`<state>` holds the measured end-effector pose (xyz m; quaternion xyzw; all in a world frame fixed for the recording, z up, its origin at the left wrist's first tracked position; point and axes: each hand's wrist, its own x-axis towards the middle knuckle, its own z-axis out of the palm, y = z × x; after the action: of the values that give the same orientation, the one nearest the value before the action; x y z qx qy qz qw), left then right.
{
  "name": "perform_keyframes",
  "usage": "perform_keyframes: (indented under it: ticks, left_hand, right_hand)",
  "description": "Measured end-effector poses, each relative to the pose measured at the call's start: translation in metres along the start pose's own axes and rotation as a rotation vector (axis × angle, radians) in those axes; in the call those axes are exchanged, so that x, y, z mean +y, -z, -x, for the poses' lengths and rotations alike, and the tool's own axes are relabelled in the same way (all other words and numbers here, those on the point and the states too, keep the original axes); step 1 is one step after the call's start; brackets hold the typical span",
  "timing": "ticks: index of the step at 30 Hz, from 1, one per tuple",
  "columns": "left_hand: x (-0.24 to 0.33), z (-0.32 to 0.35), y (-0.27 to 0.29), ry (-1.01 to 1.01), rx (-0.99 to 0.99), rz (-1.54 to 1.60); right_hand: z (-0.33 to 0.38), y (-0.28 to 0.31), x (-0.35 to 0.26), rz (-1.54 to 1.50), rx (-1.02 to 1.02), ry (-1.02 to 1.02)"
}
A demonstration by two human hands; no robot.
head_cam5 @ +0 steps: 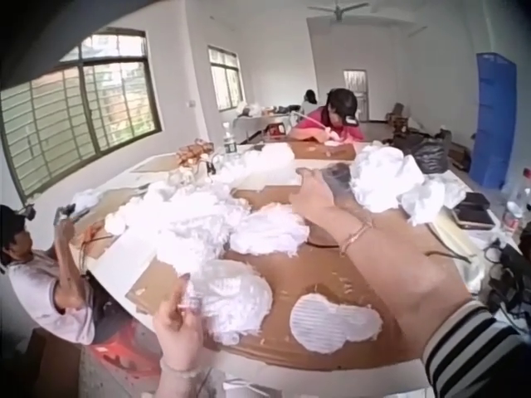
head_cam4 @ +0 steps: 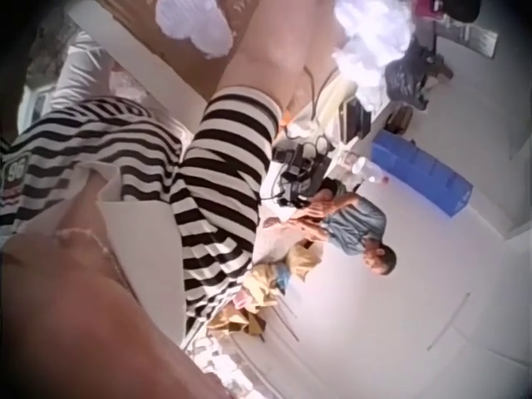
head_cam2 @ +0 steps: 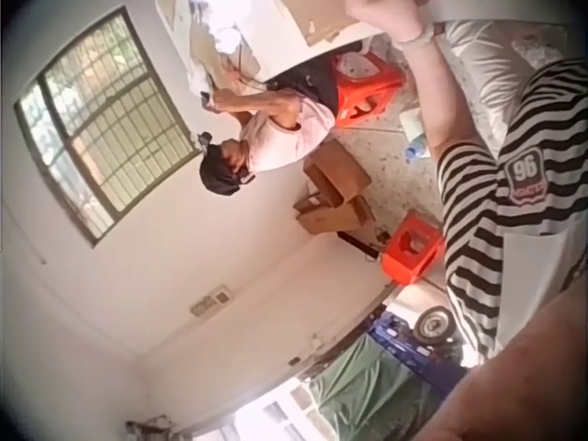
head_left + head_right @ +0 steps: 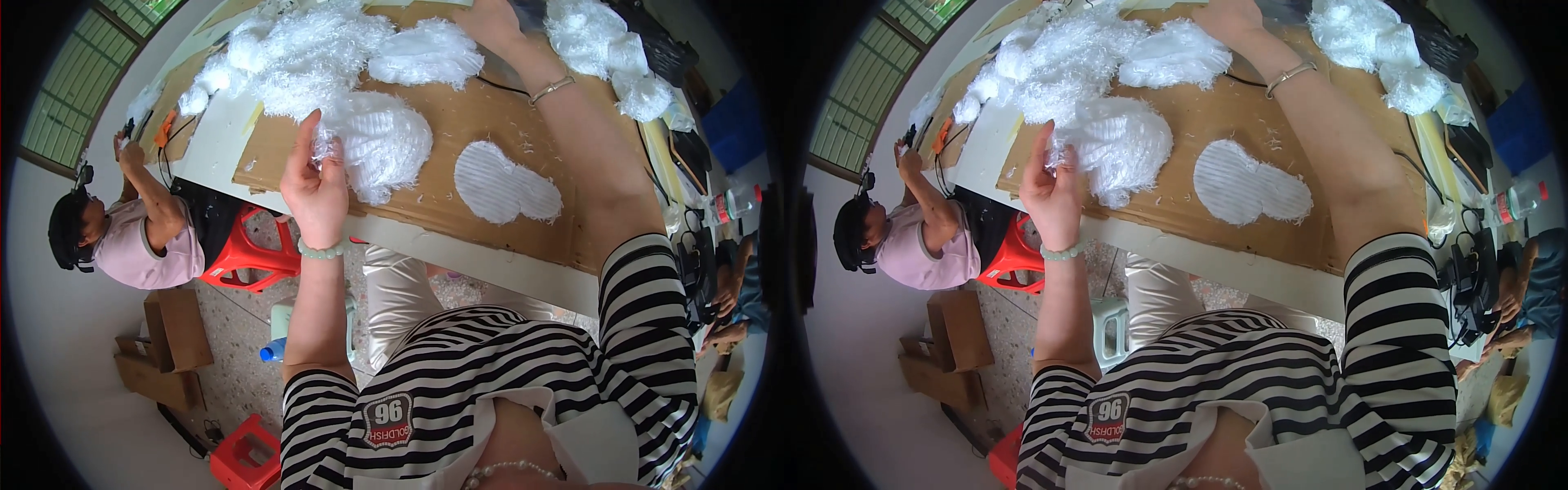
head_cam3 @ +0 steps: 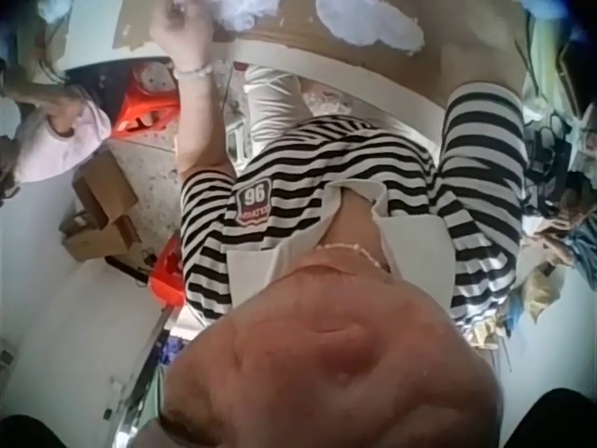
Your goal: Applying hot glue to white fabric patterns and attaching cotton stuffing to create toy components.
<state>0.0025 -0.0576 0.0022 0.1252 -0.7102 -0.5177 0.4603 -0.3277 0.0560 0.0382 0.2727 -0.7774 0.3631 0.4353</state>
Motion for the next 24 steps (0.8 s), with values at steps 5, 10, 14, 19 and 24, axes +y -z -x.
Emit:
perform_keyframes:
  ticks: [5, 10, 14, 19, 24]
  left_hand:
    - [0.016, -0.010, -0.002, -0.008, 0.013, 0.152]
    - [0.030, -0.030, -0.019, -0.045, -0.055, 0.280]
    - [0.028, -0.033, -0.024, 0.075, -0.101, 0.543]
    - [0.010, -0.004, -0.034, 0.191, -0.275, 0.422]
    - [0.012, 0.007, -0.045, 0.086, -0.427, -0.002]
  right_hand:
    - [0.013, 0.050, -0.107, -0.672, -1.052, 0.237]
    - [0.016, 0.075, -0.148, -0.964, -1.154, 0.290]
    - [0.004, 0.074, -0.139, -0.766, -1.354, 0.220]
    - [0.003, 0.068, -0.124, -0.824, -1.299, 0.078]
    - [-0.020, 0.056, -0.113, -0.782, -1.032, -0.155]
